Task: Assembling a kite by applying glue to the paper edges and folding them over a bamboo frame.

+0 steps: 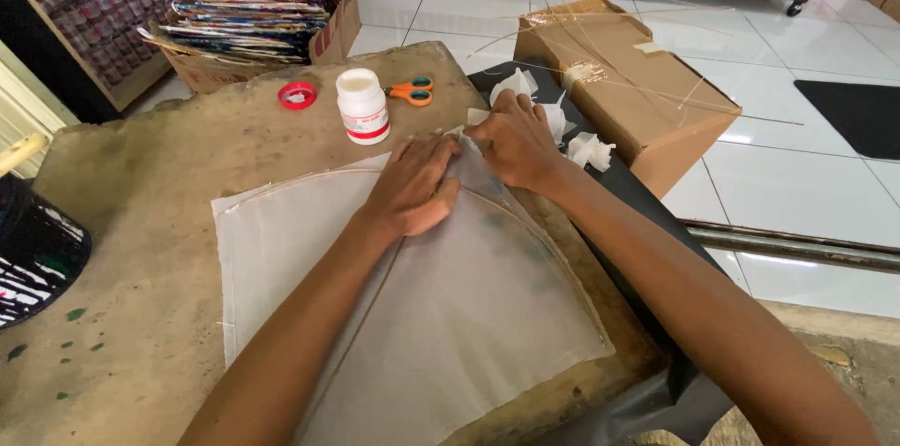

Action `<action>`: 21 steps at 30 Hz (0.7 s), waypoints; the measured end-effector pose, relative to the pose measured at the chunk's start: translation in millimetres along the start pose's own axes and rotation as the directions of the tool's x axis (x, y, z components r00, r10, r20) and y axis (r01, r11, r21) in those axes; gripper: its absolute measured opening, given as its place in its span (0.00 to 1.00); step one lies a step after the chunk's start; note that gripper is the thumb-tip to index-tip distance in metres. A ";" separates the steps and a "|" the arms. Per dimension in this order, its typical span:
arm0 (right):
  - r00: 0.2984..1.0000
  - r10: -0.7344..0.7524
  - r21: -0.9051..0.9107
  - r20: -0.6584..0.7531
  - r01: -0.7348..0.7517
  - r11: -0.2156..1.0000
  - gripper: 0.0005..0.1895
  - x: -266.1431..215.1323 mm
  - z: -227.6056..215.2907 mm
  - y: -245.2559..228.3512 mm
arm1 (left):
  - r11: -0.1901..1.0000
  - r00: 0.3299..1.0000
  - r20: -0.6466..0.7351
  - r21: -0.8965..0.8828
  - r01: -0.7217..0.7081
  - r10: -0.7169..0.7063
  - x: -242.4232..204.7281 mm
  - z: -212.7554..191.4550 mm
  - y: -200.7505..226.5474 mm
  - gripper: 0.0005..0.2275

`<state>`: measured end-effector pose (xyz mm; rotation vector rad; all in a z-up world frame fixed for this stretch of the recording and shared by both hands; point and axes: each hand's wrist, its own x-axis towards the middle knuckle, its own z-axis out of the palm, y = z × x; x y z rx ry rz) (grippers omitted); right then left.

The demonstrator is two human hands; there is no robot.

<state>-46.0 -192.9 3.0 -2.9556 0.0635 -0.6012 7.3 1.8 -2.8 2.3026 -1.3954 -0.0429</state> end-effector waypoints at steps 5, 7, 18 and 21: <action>1.000 0.007 -0.018 -0.020 -0.008 1.000 0.10 -0.8 11.5 2.9 | 1.000 1.000 -0.023 -0.022 -0.014 0.013 0.6 1.9 0.2 0.22; 1.000 0.006 -0.034 -0.028 -0.007 0.999 0.11 2.6 17.6 3.7 | 1.000 1.000 -0.024 -0.024 -0.014 0.013 -1.6 0.8 2.5 0.23; 1.000 -0.017 -0.020 0.000 0.017 1.000 0.16 -1.4 7.2 8.6 | 0.999 0.998 -0.059 -0.044 -0.019 0.016 -2.0 0.9 0.5 0.22; 0.999 -0.038 -0.046 -0.003 0.037 0.998 0.13 -4.2 22.0 16.2 | 1.000 0.998 -0.055 0.008 -0.021 0.022 0.1 6.1 -0.9 0.21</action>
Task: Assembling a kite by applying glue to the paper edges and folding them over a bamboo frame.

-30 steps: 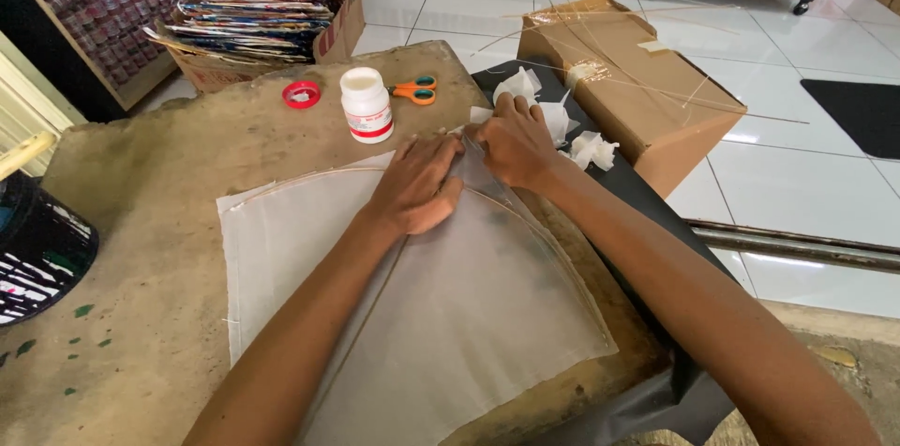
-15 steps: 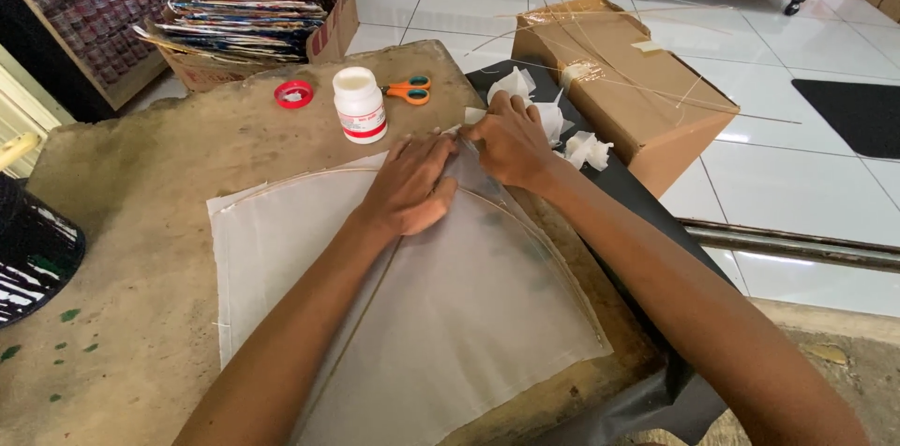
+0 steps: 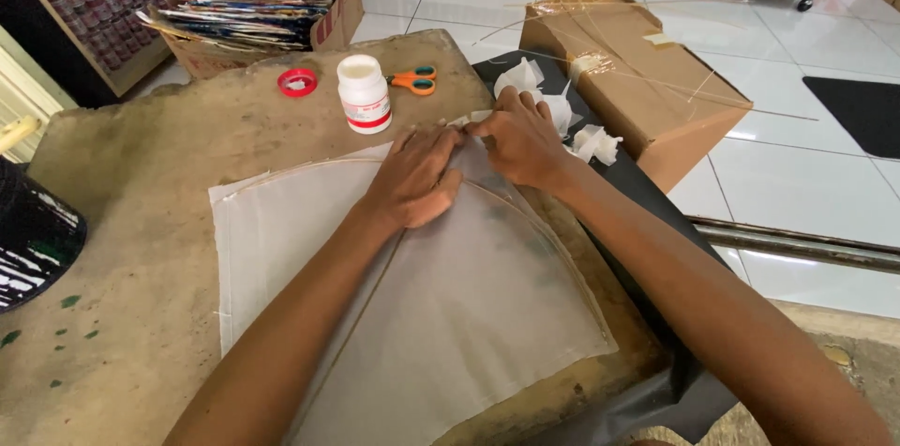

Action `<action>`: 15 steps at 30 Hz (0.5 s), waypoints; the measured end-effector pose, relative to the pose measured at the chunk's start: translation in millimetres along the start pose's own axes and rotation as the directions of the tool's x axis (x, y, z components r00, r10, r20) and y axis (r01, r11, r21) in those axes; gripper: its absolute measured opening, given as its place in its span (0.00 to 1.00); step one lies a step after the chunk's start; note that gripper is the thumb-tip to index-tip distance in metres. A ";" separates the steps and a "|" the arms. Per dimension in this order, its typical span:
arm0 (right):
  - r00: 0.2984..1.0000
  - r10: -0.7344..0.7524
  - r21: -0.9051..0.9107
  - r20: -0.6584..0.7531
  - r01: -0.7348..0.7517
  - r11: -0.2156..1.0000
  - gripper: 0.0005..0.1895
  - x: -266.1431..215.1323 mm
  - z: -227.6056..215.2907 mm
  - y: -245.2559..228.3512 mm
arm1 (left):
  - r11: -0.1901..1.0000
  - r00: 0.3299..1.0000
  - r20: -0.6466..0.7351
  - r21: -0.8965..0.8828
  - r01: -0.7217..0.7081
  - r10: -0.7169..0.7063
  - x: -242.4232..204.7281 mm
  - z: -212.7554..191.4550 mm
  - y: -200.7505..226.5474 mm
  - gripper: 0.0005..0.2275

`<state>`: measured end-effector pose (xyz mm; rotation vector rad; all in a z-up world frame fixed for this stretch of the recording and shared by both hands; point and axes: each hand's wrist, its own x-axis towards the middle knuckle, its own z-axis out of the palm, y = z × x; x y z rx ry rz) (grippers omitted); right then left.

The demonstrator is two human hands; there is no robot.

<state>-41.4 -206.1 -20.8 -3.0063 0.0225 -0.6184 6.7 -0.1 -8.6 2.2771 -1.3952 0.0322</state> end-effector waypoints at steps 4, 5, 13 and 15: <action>1.000 0.002 0.026 -0.018 -0.002 1.000 0.08 -3.2 -8.0 -6.3 | 0.999 1.000 -0.016 -0.034 -0.018 0.017 -3.8 -1.3 -1.5 0.20; 0.999 -0.028 0.031 -0.040 0.029 0.999 0.08 -5.2 -11.8 -6.9 | 0.999 0.999 -0.023 -0.020 -0.030 0.029 -3.8 -1.0 -1.2 0.20; 0.996 -0.078 -0.040 -0.050 0.076 0.996 0.10 -22.2 -30.4 -11.2 | 0.998 0.999 -0.016 0.052 -0.046 0.047 -4.5 -2.8 2.3 0.20; 0.996 -0.085 0.008 0.031 0.084 0.996 0.09 -25.5 -37.4 -8.5 | 0.998 1.000 0.024 0.061 0.006 -0.007 -4.0 -5.2 6.5 0.20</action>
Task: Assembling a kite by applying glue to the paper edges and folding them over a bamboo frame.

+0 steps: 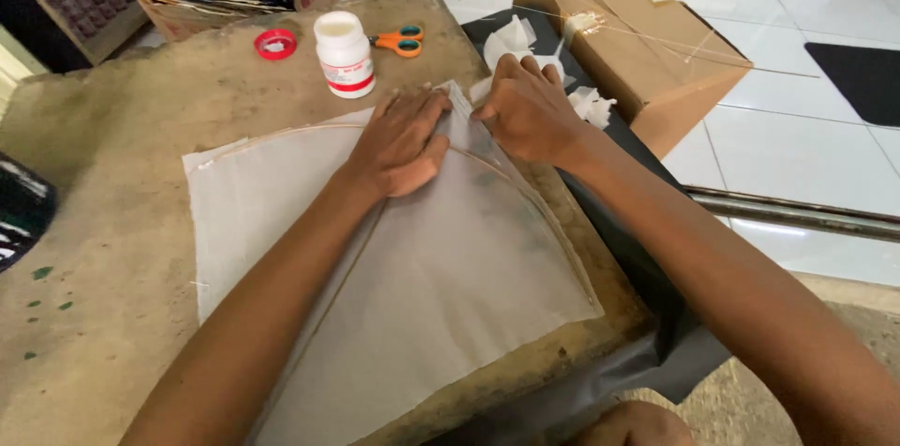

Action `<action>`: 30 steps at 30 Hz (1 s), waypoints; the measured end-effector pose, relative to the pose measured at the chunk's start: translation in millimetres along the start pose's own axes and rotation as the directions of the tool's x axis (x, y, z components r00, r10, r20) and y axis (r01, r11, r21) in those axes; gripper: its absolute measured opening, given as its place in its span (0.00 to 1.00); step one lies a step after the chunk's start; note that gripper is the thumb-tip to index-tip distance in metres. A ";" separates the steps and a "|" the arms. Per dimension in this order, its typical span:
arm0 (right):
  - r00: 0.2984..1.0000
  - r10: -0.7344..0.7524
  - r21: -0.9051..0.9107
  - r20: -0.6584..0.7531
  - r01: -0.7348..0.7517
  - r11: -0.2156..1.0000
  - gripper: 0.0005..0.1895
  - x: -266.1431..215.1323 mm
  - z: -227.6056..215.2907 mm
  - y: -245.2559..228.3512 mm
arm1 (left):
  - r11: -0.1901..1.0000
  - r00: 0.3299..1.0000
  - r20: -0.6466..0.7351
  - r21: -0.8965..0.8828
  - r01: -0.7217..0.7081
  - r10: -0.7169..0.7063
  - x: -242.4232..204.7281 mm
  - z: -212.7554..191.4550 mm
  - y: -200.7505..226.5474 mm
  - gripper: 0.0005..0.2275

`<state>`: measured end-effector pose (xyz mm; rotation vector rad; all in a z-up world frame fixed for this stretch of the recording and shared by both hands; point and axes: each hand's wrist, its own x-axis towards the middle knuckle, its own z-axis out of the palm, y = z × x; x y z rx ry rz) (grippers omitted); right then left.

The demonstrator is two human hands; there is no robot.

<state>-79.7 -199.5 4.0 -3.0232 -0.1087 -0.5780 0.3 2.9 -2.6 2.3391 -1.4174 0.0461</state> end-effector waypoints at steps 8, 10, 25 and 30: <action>0.998 0.044 0.128 -0.055 -0.037 0.991 0.15 -3.6 -9.4 9.5 | 0.999 0.999 -0.038 -0.030 -0.018 0.017 4.1 9.9 -8.5 0.21; 0.996 0.027 0.143 -0.089 -0.014 0.990 0.15 1.2 -5.9 13.8 | 0.999 0.999 -0.032 -0.032 -0.009 0.008 6.9 18.3 -18.1 0.21; 0.998 0.016 0.135 0.056 -0.024 0.991 0.16 -11.6 -16.5 -8.0 | 0.996 0.993 -0.093 -0.048 -0.076 0.071 1.2 10.8 -11.4 0.21; 0.999 0.012 -0.001 0.035 -0.012 1.000 0.11 -11.3 -16.9 -4.1 | 0.999 0.999 -0.043 -0.027 -0.035 0.034 2.4 8.5 -10.8 0.21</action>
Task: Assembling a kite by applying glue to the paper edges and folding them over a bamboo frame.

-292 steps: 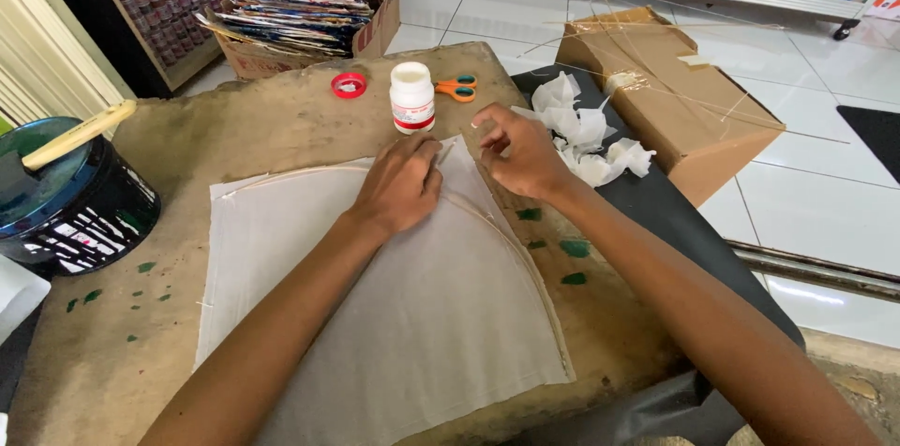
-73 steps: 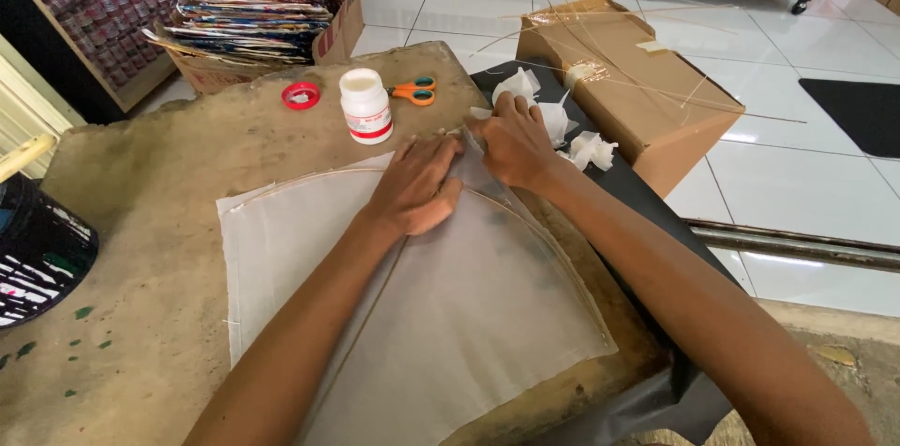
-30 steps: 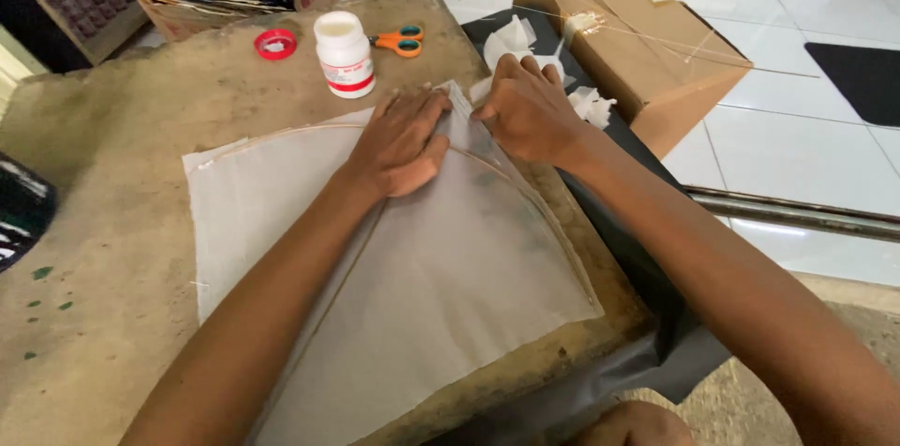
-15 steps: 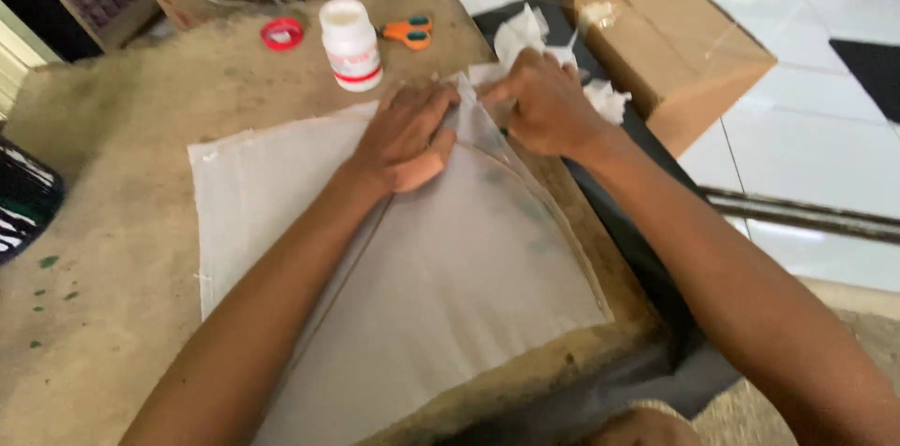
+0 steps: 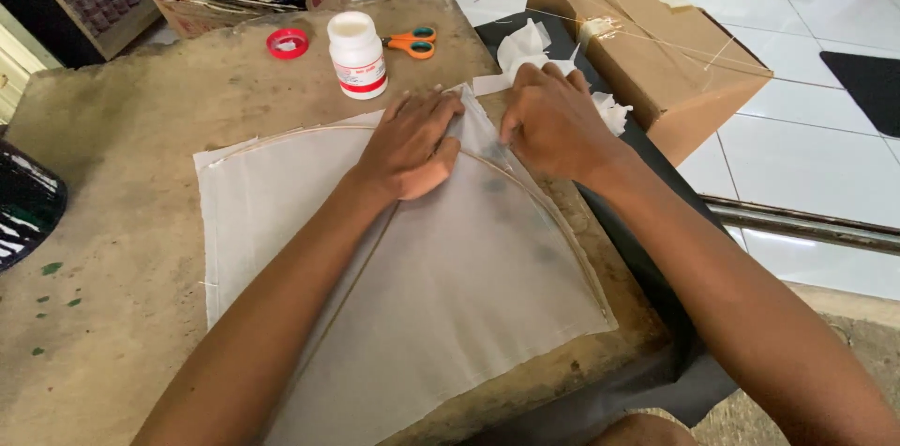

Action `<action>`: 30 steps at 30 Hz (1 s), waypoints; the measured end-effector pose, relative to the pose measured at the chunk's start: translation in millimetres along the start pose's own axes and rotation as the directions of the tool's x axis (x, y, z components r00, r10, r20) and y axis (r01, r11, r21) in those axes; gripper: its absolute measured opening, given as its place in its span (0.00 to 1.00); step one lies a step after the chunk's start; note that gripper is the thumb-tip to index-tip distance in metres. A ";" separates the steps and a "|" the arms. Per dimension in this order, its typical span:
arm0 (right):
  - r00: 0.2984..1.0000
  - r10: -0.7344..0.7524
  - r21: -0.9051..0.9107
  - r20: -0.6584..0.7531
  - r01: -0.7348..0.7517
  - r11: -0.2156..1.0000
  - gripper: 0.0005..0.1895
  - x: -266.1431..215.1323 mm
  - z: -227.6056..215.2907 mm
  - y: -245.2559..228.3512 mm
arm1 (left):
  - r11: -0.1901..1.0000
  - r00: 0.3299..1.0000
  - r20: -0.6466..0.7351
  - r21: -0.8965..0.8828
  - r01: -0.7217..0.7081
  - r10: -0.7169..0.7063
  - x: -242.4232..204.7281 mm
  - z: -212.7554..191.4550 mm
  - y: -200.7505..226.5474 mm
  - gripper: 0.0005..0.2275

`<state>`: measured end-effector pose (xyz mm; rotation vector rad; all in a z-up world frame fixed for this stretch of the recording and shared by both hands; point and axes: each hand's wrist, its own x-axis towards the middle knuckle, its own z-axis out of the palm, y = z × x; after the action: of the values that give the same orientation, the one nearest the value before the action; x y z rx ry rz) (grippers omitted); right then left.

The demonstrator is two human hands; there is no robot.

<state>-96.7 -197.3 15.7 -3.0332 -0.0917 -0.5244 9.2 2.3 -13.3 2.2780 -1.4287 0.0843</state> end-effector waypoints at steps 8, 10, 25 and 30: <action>0.978 0.005 0.282 -0.209 0.055 0.958 0.17 28.2 3.4 10.6 | 0.991 0.987 -0.141 0.118 -0.061 0.077 5.3 18.3 -10.8 0.18; 0.964 0.002 0.412 -0.268 0.113 0.904 0.18 57.1 7.6 1.9 | 0.984 0.979 -0.181 0.167 -0.065 0.096 9.2 26.6 -19.4 0.17; 0.990 -0.038 0.138 0.139 0.019 0.990 0.16 204.3 28.1 -78.0 | 0.999 0.999 0.006 0.014 0.050 -0.050 -1.0 1.8 -1.1 0.24; 0.979 -0.061 0.225 0.193 0.016 0.974 0.22 189.6 -6.8 -77.3 | 0.997 0.989 -0.149 -0.080 -0.024 0.012 -2.4 -1.8 2.5 0.21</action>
<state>74.0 -111.6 90.0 -2.8575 -0.2047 -0.1948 6.3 4.1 -11.5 2.1458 -1.3516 0.1935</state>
